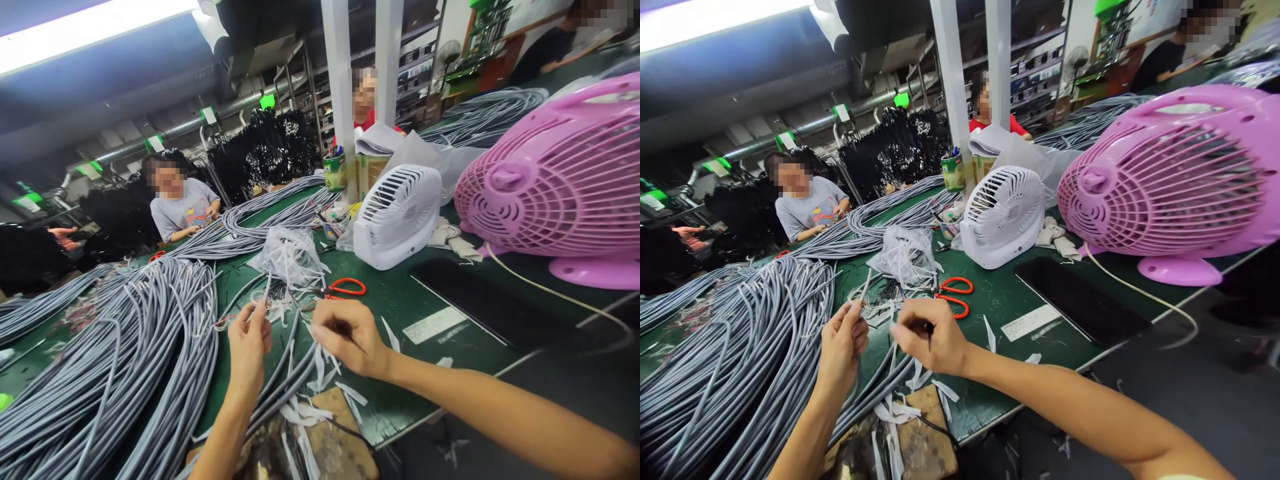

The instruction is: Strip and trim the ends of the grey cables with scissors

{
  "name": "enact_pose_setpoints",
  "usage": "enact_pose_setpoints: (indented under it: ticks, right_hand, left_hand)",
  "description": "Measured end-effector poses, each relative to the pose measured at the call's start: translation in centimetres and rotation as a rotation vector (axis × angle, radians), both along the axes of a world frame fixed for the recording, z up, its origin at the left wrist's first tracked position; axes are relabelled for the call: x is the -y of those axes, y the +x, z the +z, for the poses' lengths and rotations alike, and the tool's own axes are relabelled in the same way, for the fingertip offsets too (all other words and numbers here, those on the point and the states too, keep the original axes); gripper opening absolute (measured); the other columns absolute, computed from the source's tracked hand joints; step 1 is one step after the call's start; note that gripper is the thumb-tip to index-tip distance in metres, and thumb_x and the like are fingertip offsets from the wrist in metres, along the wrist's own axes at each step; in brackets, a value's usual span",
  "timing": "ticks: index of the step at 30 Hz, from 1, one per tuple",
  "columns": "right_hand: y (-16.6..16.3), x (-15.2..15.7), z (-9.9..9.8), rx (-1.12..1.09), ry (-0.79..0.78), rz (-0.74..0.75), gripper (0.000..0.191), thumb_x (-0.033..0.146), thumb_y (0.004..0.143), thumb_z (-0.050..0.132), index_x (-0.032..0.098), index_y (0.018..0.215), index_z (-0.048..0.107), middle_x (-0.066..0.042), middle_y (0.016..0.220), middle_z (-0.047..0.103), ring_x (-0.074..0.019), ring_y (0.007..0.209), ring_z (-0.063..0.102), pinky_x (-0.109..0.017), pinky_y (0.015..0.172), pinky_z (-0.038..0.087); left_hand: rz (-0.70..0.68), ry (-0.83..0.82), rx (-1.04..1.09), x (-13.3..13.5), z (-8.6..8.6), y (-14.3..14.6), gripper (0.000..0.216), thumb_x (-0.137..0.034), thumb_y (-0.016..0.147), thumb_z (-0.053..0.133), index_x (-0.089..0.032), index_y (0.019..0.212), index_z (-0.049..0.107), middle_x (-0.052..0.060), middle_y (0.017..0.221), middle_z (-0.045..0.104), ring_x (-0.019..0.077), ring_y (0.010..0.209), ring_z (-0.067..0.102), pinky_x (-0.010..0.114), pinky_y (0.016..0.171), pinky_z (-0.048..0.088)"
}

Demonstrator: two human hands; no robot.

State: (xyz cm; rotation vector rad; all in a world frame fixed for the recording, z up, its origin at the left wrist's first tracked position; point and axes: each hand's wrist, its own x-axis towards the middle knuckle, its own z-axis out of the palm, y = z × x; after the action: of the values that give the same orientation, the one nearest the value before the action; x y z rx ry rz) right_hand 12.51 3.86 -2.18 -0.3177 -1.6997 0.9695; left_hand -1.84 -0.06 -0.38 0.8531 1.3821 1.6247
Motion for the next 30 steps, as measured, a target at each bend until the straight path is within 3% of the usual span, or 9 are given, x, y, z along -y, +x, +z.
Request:
enact_pose_setpoints:
  ticks: [2, 5, 9, 13, 18, 21, 25, 30]
  right_hand:
    - [-0.4, -0.6, -0.4, 0.008, -0.162, -0.120, 0.011, 0.026, 0.073, 0.056, 0.016, 0.071, 0.049, 0.004, 0.061, 0.047, -0.0020, 0.038, 0.027, -0.017, 0.036, 0.020]
    - [-0.9, -1.5, -0.7, 0.047, -0.293, -0.079, 0.032, 0.031, 0.069, 0.063, 0.015, 0.095, 0.053, 0.001, 0.076, 0.056, 0.0001, 0.036, 0.027, -0.016, 0.033, 0.020]
    - [-1.1, -1.7, -0.4, 0.134, -0.246, 0.029, 0.018, 0.029, 0.073, 0.061, 0.012, 0.078, 0.063, -0.001, 0.069, 0.060, -0.0044, 0.045, 0.042, -0.016, 0.037, 0.029]
    - [-1.2, -1.8, -0.4, 0.180, -0.168, -0.043, 0.012, 0.018, 0.076, 0.056, 0.012, 0.072, 0.066, -0.002, 0.065, 0.064, -0.0094, 0.054, 0.053, -0.017, 0.044, 0.038]
    - [-1.2, -3.9, -1.1, 0.277, -0.134, -0.366, 0.012, 0.011, 0.071, 0.055, 0.013, 0.067, 0.066, -0.003, 0.062, 0.066, -0.0135, 0.058, 0.059, -0.022, 0.054, 0.046]
    - [-0.8, -4.4, -0.8, 0.166, -0.153, -0.469, 0.011, 0.014, 0.072, 0.053, 0.014, 0.067, 0.063, -0.002, 0.060, 0.063, -0.0124, 0.054, 0.056, -0.020, 0.049, 0.044]
    - [-0.3, -2.7, 0.0, 0.010, -0.030, -0.434, 0.027, 0.030, 0.079, 0.050, 0.015, 0.058, 0.057, 0.002, 0.047, 0.052, -0.0068, 0.040, 0.041, -0.017, 0.039, 0.032]
    - [-0.8, -1.0, -0.1, 0.116, 0.223, -0.227, 0.037, 0.048, 0.074, 0.060, 0.015, 0.057, 0.056, 0.003, 0.047, 0.049, -0.0059, 0.039, 0.037, -0.019, 0.039, 0.029]
  left_hand:
    - [-0.092, 0.031, 0.002, 0.2, -0.3, 0.1, 0.034, -0.040, 0.060, 0.071, -0.015, 0.069, 0.050, -0.010, 0.045, 0.039, 0.0001, 0.035, 0.023, 0.013, 0.035, 0.016]
    - [-0.225, 0.066, -0.016, 0.6, -0.9, 0.6, 0.035, -0.038, 0.065, 0.069, -0.014, 0.086, 0.055, -0.005, 0.055, 0.051, 0.0025, 0.041, 0.035, 0.014, 0.040, 0.026]
    - [-0.282, 0.050, -0.027, 1.0, -1.0, 0.9, 0.037, -0.038, 0.067, 0.068, -0.018, 0.091, 0.049, -0.006, 0.054, 0.052, 0.0026, 0.040, 0.031, 0.014, 0.039, 0.022]
    - [-0.276, 0.028, -0.006, 1.3, -0.2, 0.9, 0.042, -0.041, 0.062, 0.071, -0.019, 0.085, 0.043, -0.008, 0.048, 0.048, 0.0004, 0.036, 0.020, 0.012, 0.037, 0.014]
    - [-0.170, 0.087, -0.108, 2.4, 0.8, 1.2, 0.041, -0.042, 0.065, 0.070, -0.021, 0.090, 0.046, -0.008, 0.046, 0.048, 0.0025, 0.037, 0.029, 0.011, 0.037, 0.017]
    - [-0.142, 0.042, -0.265, 2.3, 1.0, 0.9, 0.036, -0.046, 0.066, 0.067, -0.017, 0.084, 0.055, -0.003, 0.049, 0.055, 0.0051, 0.037, 0.036, 0.014, 0.036, 0.025]
    - [-0.119, -0.011, -0.522, 1.5, 0.6, -0.2, 0.033, -0.044, 0.063, 0.067, -0.013, 0.054, 0.059, 0.000, 0.046, 0.053, 0.0082, 0.039, 0.041, 0.020, 0.039, 0.031]
    - [0.061, 0.163, -0.856, 1.8, -0.4, -0.3, 0.016, -0.029, 0.067, 0.065, -0.016, 0.057, 0.060, -0.001, 0.051, 0.055, 0.0116, 0.048, 0.047, 0.021, 0.046, 0.035]
